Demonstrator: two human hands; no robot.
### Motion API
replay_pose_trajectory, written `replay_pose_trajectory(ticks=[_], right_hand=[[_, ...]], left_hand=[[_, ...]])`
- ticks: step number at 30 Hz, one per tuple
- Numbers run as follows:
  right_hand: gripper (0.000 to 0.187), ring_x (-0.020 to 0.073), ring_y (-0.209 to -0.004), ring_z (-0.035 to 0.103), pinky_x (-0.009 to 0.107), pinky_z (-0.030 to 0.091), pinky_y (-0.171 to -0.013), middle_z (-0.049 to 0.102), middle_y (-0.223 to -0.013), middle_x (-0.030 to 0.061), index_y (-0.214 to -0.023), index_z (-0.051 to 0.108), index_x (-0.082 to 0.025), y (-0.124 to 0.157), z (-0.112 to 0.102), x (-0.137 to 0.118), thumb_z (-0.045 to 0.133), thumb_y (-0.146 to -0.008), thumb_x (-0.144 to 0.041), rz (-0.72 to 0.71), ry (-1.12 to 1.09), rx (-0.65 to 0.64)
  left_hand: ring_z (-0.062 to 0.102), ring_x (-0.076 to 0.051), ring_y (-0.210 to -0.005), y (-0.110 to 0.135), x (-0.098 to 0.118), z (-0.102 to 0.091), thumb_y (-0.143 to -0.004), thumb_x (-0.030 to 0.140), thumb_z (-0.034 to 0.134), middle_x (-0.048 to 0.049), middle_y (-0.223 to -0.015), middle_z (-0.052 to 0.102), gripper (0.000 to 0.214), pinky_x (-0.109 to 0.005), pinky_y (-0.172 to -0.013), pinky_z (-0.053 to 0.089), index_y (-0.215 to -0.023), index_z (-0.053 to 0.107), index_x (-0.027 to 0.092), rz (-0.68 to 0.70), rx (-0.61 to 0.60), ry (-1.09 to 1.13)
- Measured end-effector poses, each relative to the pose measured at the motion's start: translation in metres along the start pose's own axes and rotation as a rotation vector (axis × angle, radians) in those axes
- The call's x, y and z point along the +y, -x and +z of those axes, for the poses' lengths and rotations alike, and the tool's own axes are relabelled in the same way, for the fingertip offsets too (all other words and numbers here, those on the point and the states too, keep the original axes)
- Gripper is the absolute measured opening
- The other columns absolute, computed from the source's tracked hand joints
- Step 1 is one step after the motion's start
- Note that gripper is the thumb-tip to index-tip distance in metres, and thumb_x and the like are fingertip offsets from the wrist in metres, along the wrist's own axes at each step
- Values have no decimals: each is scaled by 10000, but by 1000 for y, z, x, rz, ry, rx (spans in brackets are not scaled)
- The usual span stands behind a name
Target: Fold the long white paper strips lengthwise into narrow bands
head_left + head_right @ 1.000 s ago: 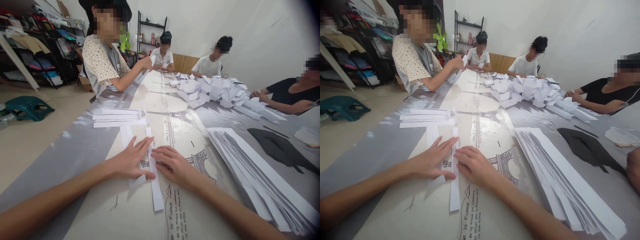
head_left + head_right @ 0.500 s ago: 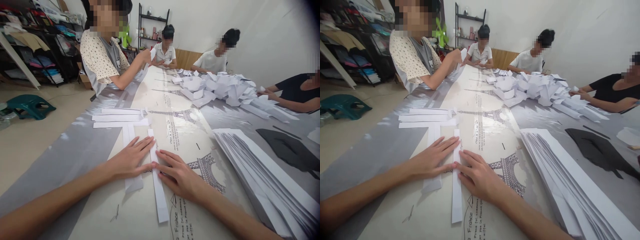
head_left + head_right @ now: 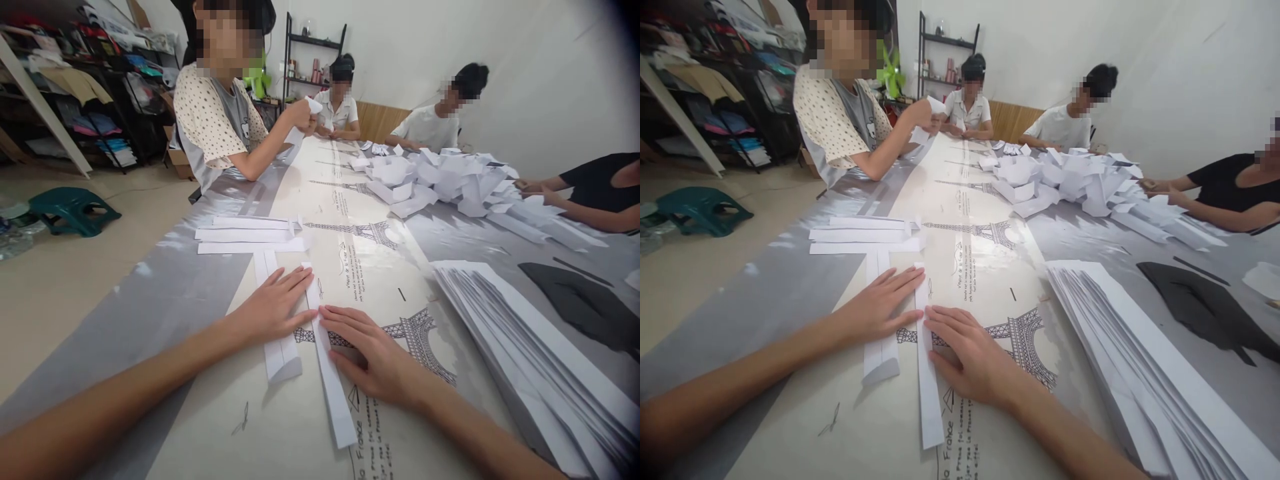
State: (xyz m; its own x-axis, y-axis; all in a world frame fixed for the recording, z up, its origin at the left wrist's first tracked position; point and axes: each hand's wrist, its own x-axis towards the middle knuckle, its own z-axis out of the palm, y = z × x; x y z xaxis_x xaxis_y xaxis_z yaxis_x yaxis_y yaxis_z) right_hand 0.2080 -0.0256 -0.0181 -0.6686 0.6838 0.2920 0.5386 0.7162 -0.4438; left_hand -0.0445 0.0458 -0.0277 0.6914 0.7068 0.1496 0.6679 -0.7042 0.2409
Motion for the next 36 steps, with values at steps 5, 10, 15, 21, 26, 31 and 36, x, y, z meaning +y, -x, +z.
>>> replay_pose_trajectory(ticks=[5, 10, 15, 21, 26, 31, 36], right_hand=[[540, 232, -1460, 415, 486, 445, -1169, 538, -1513, 125, -1501, 451, -136, 0, 1, -2, 527, -967, -156, 1, 18, 13], [447, 239, -1445, 439, 476, 445, -1167, 575, -1476, 137, -1408, 548, -114, -2, 2, -3, 531, -964, -158, -24, 53, 16], [417, 240, -1447, 436, 476, 444, -1168, 606, -1439, 132, -1387, 562, -122, -3, 1, -8, 504, -975, -146, -41, 82, 4], [469, 275, -1448, 413, 513, 456, -1145, 534, -1490, 127, -1414, 561, -181, -3, -2, -15, 451, -966, -97, -51, 165, -46], [457, 298, -1422, 430, 537, 482, -1111, 514, -1482, 148, -1416, 558, -201, -1, 0, -13, 454, -980, -116, -63, 193, -37], [466, 310, -1407, 443, 558, 492, -1096, 521, -1470, 148, -1436, 536, -218, -1, 1, -13, 458, -985, -129, -59, 198, -40], [539, 316, -1389, 465, 558, 482, -1119, 558, -1442, 174, -1513, 403, -127, -4, 1, -18, 447, -976, -129, -37, 180, -22]], left_hand=[[261, -282, -1539, 1, 4, 4, -1052, 625, 327, -95, -1666, 277, 678, -492, -1247, 186, -1594, 264, 222, -37, 37, -14], [209, -306, -1552, -1, 2, 2, -1015, 697, 344, -98, -1679, 226, 756, -520, -1245, 178, -1600, 257, 226, -114, -17, 4], [215, -322, -1548, -4, 0, -6, -967, 773, 337, -112, -1678, 229, 871, -511, -1235, 185, -1608, 235, 193, -145, -47, 42], [322, -325, -1494, -6, 1, -9, -939, 781, 397, -104, -1632, 362, 841, -481, -1194, 248, -1557, 345, 214, -161, 34, 40], [364, -307, -1456, -8, -9, -5, -995, 684, 406, -84, -1594, 421, 679, -477, -1166, 295, -1514, 418, 248, -105, 84, 30], [373, -295, -1466, -10, -12, -1, -1039, 580, 398, -36, -1618, 399, 572, -482, -1176, 293, -1527, 422, 281, -94, 84, -14], [377, -287, -1471, -10, -6, 4, -1037, 593, 394, -48, -1607, 418, 605, -477, -1172, 299, -1538, 409, 255, -142, 110, -66]])
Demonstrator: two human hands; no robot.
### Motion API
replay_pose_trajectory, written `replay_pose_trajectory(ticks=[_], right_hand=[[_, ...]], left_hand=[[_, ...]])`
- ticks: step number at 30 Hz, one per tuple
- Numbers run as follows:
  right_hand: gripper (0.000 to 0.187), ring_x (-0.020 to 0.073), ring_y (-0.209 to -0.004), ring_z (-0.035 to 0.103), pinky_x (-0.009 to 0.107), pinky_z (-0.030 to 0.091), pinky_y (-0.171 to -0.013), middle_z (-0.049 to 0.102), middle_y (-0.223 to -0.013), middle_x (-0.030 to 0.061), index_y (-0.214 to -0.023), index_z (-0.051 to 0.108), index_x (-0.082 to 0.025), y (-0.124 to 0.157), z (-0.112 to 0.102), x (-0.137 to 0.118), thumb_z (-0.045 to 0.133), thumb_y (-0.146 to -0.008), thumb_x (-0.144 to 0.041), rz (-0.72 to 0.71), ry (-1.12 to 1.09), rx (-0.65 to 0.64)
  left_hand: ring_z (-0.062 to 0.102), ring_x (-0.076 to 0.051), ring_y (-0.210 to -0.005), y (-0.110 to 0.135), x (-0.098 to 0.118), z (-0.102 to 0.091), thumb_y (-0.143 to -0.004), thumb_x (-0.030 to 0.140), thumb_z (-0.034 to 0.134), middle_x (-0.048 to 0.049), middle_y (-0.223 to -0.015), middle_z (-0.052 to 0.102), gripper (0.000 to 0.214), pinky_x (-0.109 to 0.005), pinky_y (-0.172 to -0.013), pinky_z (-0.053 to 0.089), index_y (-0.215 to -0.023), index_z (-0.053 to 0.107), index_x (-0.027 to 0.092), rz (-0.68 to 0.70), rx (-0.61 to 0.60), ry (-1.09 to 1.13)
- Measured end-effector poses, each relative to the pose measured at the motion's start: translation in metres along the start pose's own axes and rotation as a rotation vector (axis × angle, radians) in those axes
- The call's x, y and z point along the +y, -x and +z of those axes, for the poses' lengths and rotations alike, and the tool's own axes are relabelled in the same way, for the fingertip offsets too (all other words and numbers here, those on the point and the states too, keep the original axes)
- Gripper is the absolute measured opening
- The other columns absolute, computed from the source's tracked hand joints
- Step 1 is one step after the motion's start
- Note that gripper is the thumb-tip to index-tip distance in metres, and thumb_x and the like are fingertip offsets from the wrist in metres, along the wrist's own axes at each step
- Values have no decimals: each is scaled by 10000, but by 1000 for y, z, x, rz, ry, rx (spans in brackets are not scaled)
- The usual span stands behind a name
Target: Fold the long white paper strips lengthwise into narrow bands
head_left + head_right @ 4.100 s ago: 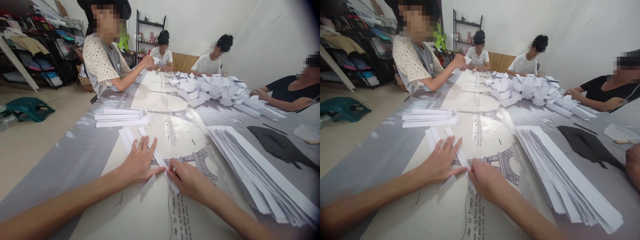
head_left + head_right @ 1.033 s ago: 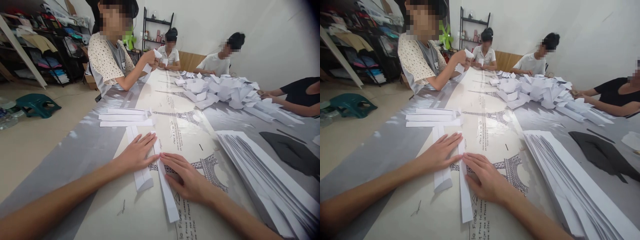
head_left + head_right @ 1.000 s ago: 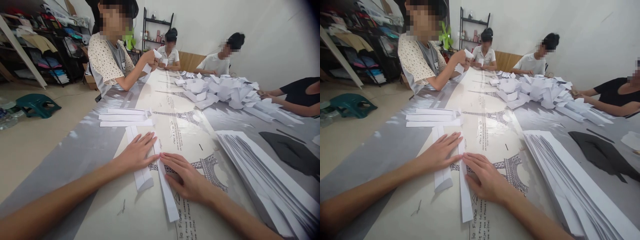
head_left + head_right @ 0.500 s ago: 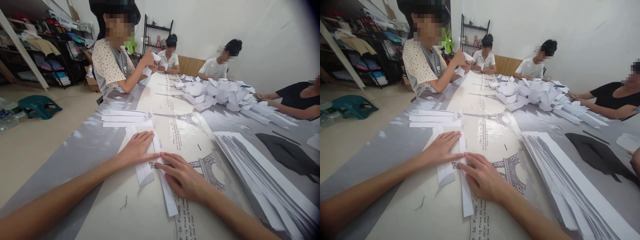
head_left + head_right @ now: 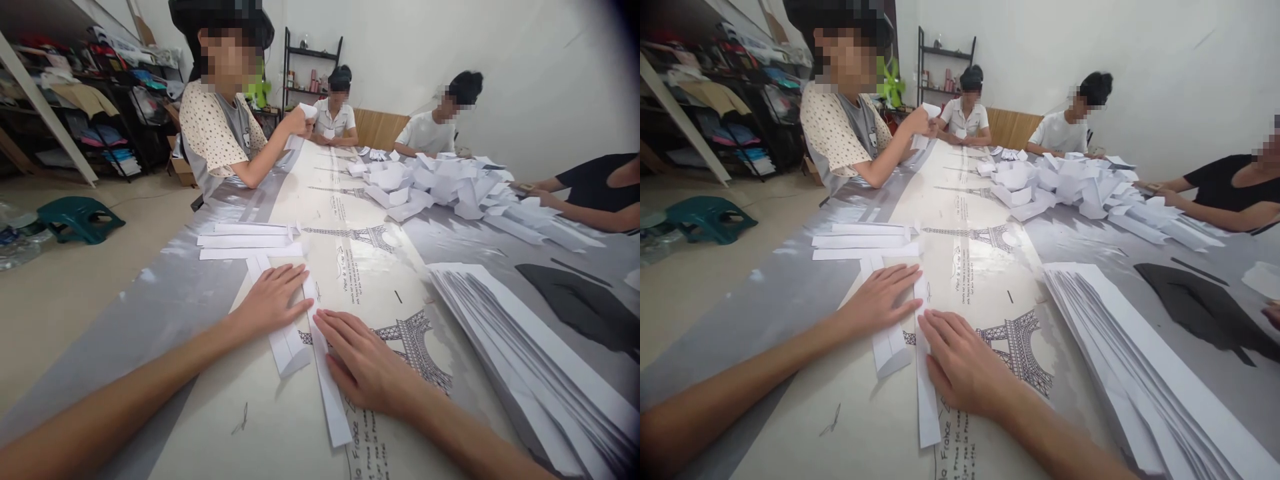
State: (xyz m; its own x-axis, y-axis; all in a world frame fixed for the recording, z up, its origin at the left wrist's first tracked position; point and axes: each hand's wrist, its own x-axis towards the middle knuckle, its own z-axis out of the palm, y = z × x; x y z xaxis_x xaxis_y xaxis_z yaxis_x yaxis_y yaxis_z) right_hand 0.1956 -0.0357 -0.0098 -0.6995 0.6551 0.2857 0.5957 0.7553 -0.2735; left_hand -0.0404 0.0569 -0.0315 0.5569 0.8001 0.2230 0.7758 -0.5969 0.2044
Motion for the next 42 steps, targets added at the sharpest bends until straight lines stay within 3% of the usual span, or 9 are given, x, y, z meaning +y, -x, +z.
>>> replay_pose_trajectory(ticks=[8, 11, 14, 18, 25, 31, 38, 42], right_hand=[[457, 332, -1364, 490, 573, 495, -1100, 580, -1405, 178, -1415, 501, -129, 0, 2, -2, 451, -961, -120, 5, -2, 27], [448, 327, -1396, 460, 562, 482, -1121, 572, -1419, 180, -1420, 495, -117, 1, 1, -2, 445, -974, -122, 0, 6, 15], [432, 314, -1408, 452, 546, 472, -1139, 567, -1424, 184, -1416, 499, -100, 1, 0, -2, 435, -989, -130, 1, 15, 0], [430, 293, -1431, 438, 530, 457, -1162, 546, -1463, 173, -1434, 488, -104, 1, -1, -3, 418, -1012, -140, 13, 8, -9], [427, 289, -1463, 417, 538, 433, -1179, 495, -1536, 176, -1454, 474, -91, 3, 0, -4, 404, -1038, -156, 39, 37, -28], [426, 321, -1420, 476, 562, 473, -1135, 549, -1491, 174, -1413, 530, -139, 3, 4, -9, 551, -1020, -304, 106, 13, 20], [447, 335, -1418, 468, 578, 470, -1128, 546, -1487, 175, -1401, 521, -138, 5, 10, -16, 593, -976, -254, 172, -13, 50], [452, 345, -1405, 465, 603, 483, -1099, 527, -1495, 158, -1405, 517, -178, 8, 15, -17, 582, -962, -235, 222, -46, 104]], left_hand=[[358, -298, -1484, 0, 6, 2, -1038, 589, 384, -63, -1600, 429, 605, -496, -1188, 284, -1532, 409, 243, -57, 19, 8], [366, -300, -1476, 2, 10, 1, -1042, 559, 401, -103, -1597, 424, 602, -491, -1187, 308, -1528, 404, 205, -48, 93, -3], [495, -304, -1364, 4, 14, 0, -1065, 431, 408, -147, -1454, 563, 432, -475, -1130, 394, -1365, 568, 165, 37, 172, -54], [617, -268, -1197, 6, 17, -2, -1092, 270, 319, -128, -1199, 690, 366, -451, -1065, 453, -1110, 665, 150, 166, 123, -119], [560, -322, -1308, 11, 21, -5, -1093, 418, 334, -202, -1372, 606, 442, -483, -1088, 428, -1248, 597, 98, 162, 85, -145], [427, -352, -1438, 15, 23, -4, -1074, 369, 350, -255, -1490, 499, 436, -528, -1172, 337, -1317, 534, 58, 160, 25, -107], [293, -349, -1517, 14, 21, -10, -1067, 396, 336, -239, -1591, 375, 414, -585, -1183, 297, -1304, 518, 110, 116, -75, -71], [326, -321, -1507, 15, 19, -9, -1069, 458, 341, -208, -1595, 390, 516, -584, -1206, 260, -1457, 414, 125, 96, -51, -18]])
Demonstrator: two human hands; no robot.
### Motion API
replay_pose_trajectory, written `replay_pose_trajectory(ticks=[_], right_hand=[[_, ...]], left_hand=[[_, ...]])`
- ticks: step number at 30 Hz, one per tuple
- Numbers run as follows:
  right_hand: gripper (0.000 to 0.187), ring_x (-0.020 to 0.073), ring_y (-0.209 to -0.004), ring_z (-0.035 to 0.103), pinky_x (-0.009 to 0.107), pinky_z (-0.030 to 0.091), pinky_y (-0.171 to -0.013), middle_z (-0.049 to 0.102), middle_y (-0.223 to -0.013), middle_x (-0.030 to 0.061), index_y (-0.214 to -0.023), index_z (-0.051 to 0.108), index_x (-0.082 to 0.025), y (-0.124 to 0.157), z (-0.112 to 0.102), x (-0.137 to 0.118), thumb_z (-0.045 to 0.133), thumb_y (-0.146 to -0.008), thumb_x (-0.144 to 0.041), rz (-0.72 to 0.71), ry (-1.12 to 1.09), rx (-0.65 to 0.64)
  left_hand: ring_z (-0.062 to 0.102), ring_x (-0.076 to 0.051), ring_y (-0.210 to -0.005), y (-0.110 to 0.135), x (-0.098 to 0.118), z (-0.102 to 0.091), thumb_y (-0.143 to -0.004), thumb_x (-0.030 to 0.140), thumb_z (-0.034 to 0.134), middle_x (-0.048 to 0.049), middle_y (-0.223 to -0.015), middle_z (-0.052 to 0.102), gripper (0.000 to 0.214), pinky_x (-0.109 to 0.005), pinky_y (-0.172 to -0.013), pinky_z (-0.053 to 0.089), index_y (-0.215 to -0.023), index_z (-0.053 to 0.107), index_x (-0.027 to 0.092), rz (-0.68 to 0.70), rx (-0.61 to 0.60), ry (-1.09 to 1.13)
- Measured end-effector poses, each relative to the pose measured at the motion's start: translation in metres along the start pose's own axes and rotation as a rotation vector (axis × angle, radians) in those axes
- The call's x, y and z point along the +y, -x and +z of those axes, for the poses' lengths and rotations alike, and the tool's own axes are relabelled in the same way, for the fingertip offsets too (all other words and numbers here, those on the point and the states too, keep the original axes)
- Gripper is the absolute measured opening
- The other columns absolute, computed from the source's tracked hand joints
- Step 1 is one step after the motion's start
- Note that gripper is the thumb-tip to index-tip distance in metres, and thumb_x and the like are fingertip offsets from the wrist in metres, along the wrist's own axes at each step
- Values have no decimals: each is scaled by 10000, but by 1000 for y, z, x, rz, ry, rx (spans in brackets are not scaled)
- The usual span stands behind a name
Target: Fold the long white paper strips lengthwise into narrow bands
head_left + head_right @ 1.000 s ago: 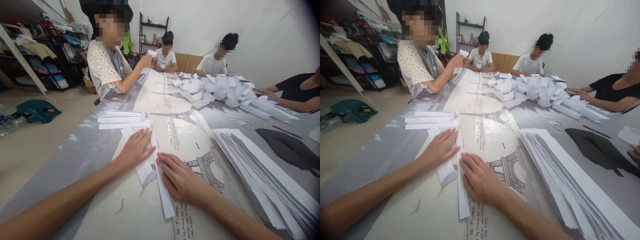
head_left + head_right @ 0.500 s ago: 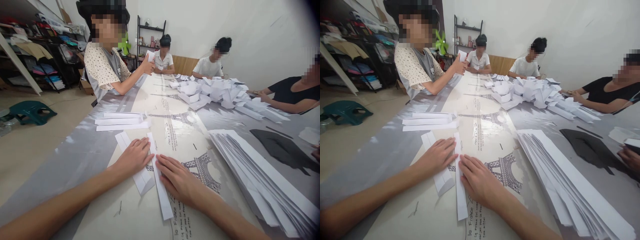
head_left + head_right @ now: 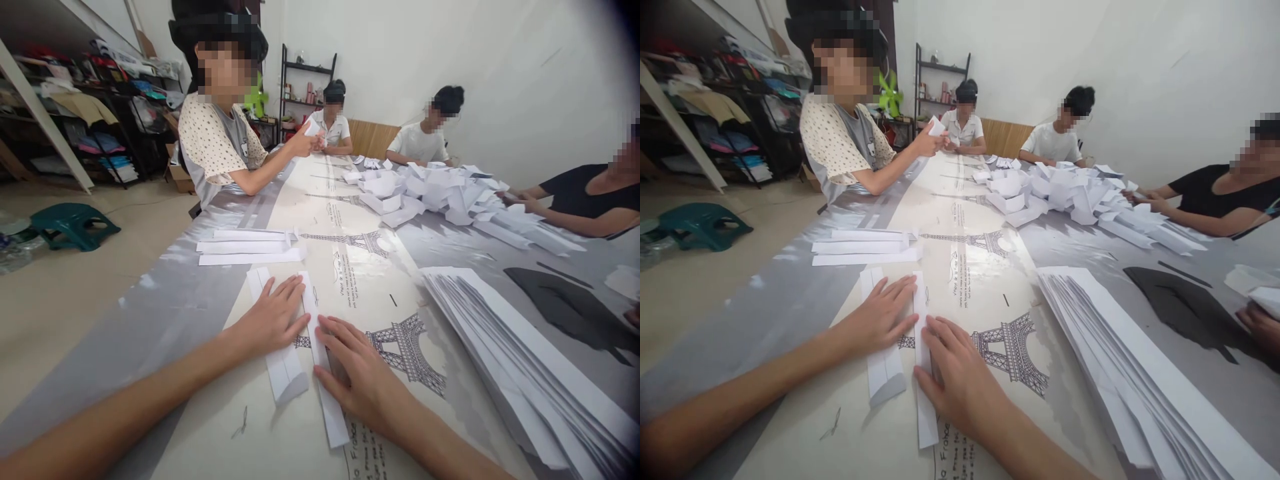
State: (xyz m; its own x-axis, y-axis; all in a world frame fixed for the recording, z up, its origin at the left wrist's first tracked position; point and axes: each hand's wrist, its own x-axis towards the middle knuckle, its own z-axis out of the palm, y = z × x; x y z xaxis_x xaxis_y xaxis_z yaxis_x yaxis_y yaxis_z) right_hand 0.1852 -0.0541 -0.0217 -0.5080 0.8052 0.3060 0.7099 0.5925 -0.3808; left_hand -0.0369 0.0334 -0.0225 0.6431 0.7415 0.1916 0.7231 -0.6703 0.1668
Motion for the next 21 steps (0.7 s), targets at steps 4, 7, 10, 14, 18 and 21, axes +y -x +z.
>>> replay_pose_trajectory(ticks=[4, 7, 10, 14, 18, 21], right_hand=[[450, 343, -1269, 559, 563, 567, -991, 562, -1387, 157, -1348, 548, -206, 2, -3, -2, 596, -901, -174, 84, -20, 31], [425, 295, -1019, 660, 481, 634, -803, 594, -1219, 144, -1308, 547, -204, 2, -8, -4, 577, -887, -161, 172, -51, 24], [306, 226, -775, 656, 394, 614, -622, 596, -1015, 83, -1191, 584, -209, 2, -11, -4, 548, -891, -160, 266, -82, -23], [294, 205, -670, 633, 363, 572, -565, 592, -903, 47, -1172, 592, -206, 1, -11, 2, 519, -890, -164, 263, -1, -32], [434, 238, -724, 672, 350, 546, -520, 635, -959, 78, -1366, 488, -178, 1, -16, 8, 474, -933, -182, 123, 139, -33], [354, 224, -687, 660, 336, 524, -516, 640, -916, 66, -1301, 539, -181, 2, -23, 10, 442, -961, -160, 64, 165, -71]], left_hand=[[362, -317, -1490, 1, -2, 8, -1076, 493, 329, -204, -1547, 465, 573, -549, -1225, 239, -1493, 419, 110, 0, 58, -48], [375, -338, -1478, 1, 0, 12, -1078, 501, 311, -222, -1514, 497, 579, -541, -1215, 256, -1439, 488, 85, 0, 78, -117], [394, -358, -1453, 0, 4, 9, -1080, 478, 296, -233, -1488, 510, 557, -556, -1188, 287, -1389, 518, 71, -2, 87, -155], [540, -331, -1260, -1, 8, 0, -1083, 363, 296, -190, -1248, 630, 413, -532, -1120, 372, -1177, 606, 106, -6, 123, -125], [596, -293, -1079, 1, 10, -3, -1082, 336, 324, -146, -1103, 653, 358, -493, -1035, 439, -1092, 613, 125, 5, 171, -65], [593, -283, -1113, 4, 7, -3, -1084, 330, 340, -134, -1176, 655, 332, -465, -1009, 461, -1212, 579, 138, 23, 230, -8]])
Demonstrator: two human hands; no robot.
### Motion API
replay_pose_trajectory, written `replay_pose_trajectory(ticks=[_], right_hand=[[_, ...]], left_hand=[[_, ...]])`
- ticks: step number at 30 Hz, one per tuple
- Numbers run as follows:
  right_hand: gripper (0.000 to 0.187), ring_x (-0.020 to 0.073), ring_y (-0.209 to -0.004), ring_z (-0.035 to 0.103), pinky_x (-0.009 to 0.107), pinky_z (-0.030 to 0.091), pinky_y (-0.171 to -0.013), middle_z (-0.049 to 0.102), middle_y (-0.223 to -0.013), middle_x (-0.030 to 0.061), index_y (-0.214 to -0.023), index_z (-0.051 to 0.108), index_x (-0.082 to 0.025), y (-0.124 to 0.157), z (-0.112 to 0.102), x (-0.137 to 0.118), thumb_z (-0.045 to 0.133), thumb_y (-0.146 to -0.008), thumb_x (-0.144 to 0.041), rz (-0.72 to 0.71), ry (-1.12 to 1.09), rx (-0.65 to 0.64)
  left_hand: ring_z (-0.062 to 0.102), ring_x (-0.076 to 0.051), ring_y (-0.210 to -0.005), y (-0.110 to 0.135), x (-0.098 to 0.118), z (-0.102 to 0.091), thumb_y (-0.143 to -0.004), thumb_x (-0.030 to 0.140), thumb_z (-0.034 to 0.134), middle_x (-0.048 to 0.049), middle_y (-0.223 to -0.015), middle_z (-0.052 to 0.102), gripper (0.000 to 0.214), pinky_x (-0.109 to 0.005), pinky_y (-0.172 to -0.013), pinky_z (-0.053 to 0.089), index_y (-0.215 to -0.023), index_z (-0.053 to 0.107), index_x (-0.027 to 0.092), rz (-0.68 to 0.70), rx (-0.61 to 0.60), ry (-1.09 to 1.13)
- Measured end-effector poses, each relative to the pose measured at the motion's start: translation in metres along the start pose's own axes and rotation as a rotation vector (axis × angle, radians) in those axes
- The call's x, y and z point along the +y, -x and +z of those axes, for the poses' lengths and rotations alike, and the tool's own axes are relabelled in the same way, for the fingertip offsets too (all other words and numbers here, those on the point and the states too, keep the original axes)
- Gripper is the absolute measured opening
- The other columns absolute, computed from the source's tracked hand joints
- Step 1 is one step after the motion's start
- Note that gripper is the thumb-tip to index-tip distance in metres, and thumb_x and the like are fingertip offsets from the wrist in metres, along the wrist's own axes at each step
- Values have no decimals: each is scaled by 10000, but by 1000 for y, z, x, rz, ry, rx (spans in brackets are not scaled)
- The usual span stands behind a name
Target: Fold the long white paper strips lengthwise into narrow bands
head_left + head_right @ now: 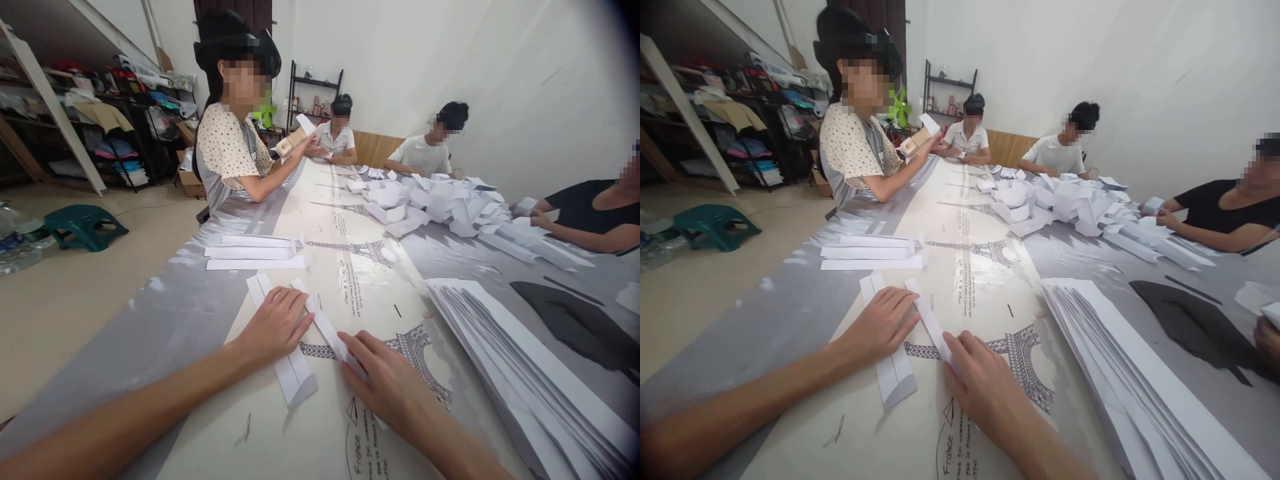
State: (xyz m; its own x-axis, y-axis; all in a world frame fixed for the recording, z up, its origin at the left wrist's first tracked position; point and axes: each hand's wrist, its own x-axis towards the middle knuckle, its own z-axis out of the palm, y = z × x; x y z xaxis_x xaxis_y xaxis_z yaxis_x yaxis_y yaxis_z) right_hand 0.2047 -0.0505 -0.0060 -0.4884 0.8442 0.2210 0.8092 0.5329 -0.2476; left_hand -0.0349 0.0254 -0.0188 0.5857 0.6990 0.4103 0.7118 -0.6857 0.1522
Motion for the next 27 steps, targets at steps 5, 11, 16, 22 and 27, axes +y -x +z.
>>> replay_pose_trajectory(ticks=[5, 11, 16, 22, 27], right_hand=[[348, 192, -604, 618, 325, 480, -533, 671, -847, 41, -1321, 567, -215, 1, -9, 9, 375, -1031, -192, 45, -73, -58], [388, 154, -625, 619, 308, 498, -571, 714, -963, 24, -1394, 542, -265, -1, -11, 15, 453, -1024, -194, 130, -258, -78], [315, 166, -680, 639, 301, 488, -566, 710, -967, 43, -1296, 616, -254, 1, -5, 6, 434, -1047, -190, 24, -242, 65], [354, 157, -720, 685, 296, 574, -668, 758, -929, 25, -1354, 595, -256, 0, -2, -7, 539, -1014, -180, -1, -481, 293], [288, 185, -761, 712, 292, 570, -655, 764, -866, 25, -1223, 685, -253, -7, -12, 0, 657, -954, -351, 335, -879, 194]], left_hand=[[607, -277, -1120, 4, -8, -12, -1075, 297, 376, -138, -1238, 650, 314, -436, -968, 489, -1275, 558, 138, 50, 107, 18], [666, -244, -971, 8, -7, -16, -1070, 287, 383, -107, -1104, 689, 284, -378, -811, 535, -1136, 630, 163, 38, 67, 205], [680, -174, -598, -1, 8, -21, -1005, 519, 529, -70, -946, 735, 370, -307, -557, 528, -1001, 657, 171, -446, -196, 789], [749, -229, -758, -13, 9, -33, -935, 537, 657, -145, -1026, 755, 433, -285, -612, 566, -1074, 708, 130, -586, -243, 1434], [702, -244, -870, -13, 3, -36, -919, 385, 709, -176, -1056, 749, 287, -314, -686, 569, -962, 770, 108, -551, -236, 1654]])
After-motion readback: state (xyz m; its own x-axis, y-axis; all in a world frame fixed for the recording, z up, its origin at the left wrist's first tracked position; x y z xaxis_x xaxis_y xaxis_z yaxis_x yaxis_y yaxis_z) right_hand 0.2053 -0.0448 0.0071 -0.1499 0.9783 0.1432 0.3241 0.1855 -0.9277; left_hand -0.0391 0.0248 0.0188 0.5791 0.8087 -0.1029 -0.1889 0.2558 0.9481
